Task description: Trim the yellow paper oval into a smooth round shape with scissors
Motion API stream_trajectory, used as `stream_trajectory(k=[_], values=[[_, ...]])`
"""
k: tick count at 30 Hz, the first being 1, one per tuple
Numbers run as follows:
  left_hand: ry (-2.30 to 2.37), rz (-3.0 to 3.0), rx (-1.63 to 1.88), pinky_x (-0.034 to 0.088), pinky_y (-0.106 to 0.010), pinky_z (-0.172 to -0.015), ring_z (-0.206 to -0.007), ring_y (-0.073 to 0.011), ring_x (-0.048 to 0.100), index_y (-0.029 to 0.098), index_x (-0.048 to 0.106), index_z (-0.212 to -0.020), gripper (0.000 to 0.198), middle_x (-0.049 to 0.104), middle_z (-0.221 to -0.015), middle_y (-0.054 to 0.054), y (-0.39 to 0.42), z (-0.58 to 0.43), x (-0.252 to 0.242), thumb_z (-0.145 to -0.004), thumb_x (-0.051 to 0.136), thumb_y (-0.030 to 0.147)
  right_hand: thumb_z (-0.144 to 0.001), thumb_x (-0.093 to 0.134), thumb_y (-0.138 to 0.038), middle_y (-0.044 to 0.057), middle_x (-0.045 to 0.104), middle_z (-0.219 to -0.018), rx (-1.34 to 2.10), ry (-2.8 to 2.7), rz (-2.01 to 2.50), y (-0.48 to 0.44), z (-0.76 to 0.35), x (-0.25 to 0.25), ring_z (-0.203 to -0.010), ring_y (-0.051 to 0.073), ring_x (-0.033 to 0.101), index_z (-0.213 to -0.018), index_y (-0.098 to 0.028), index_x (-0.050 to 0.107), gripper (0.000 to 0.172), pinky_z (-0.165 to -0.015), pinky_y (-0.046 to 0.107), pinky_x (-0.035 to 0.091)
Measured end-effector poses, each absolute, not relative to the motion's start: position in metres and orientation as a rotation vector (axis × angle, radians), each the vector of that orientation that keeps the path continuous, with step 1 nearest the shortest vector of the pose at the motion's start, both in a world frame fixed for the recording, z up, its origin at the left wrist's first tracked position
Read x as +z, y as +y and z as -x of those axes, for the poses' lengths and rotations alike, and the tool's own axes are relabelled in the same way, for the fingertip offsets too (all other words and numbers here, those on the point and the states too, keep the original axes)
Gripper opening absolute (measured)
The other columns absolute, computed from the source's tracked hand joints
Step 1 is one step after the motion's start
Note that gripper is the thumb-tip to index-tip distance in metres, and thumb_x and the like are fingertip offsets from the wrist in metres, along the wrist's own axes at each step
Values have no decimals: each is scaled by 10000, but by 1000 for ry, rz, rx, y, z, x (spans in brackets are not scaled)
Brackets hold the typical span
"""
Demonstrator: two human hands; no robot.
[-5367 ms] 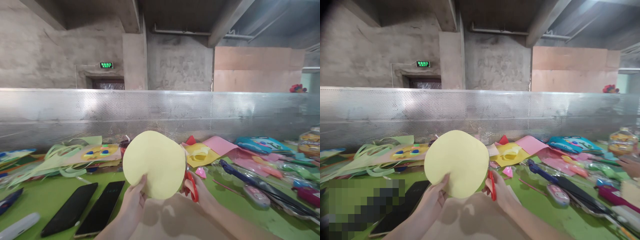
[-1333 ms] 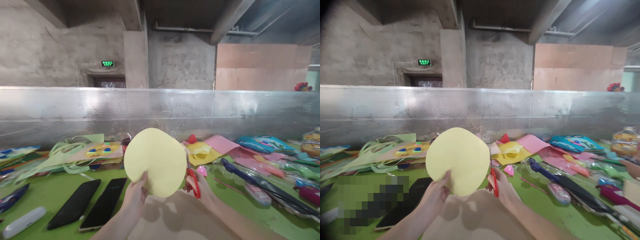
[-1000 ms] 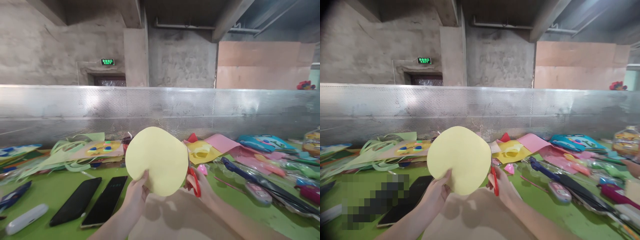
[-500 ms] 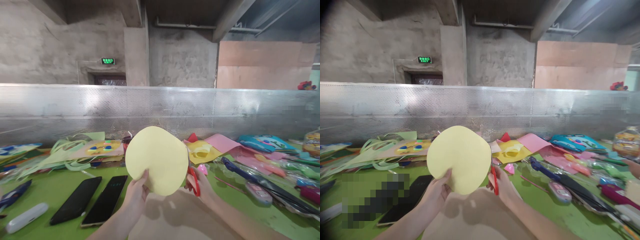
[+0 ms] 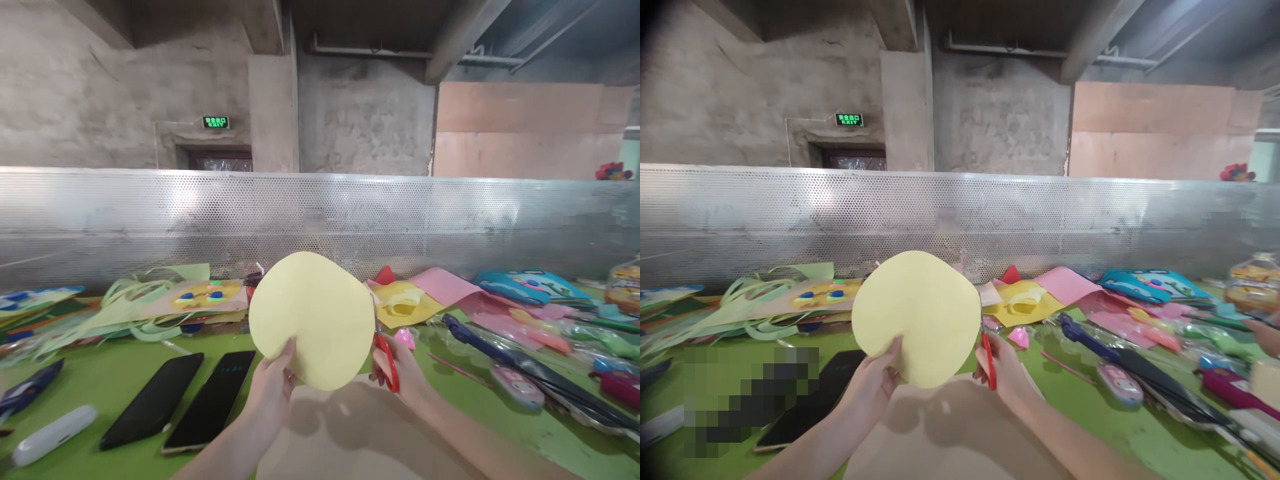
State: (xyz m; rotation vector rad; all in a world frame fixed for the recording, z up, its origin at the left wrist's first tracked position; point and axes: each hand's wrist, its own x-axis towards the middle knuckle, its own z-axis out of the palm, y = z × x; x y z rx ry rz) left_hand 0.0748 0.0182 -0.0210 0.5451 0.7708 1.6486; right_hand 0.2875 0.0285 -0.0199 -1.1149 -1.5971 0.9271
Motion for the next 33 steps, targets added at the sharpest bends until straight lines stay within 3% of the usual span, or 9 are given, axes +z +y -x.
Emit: stream_trajectory(k=[23,33], values=[[778,-496,1681,532,-254,-712,-943,-198,599,119,630,-943,192,606,-1100,-117,17,-75,-15,-763,573,84,-793,435,-289,-39,540,-504,931,-1564,1025,24,-288,-13,-469,115,521,-719,-188,435,125,-494,243,402],[741,-535,1646,508,-343,-811,-990,-236,575,109,616,-984,225,593,-1118,-134,16,-75,-18,-763,581,122,-760,430,-225,-29,549,-508,983,-1552,1064,20,-280,-12,-475,126,538,-738,-179,459,59,-480,240,391]])
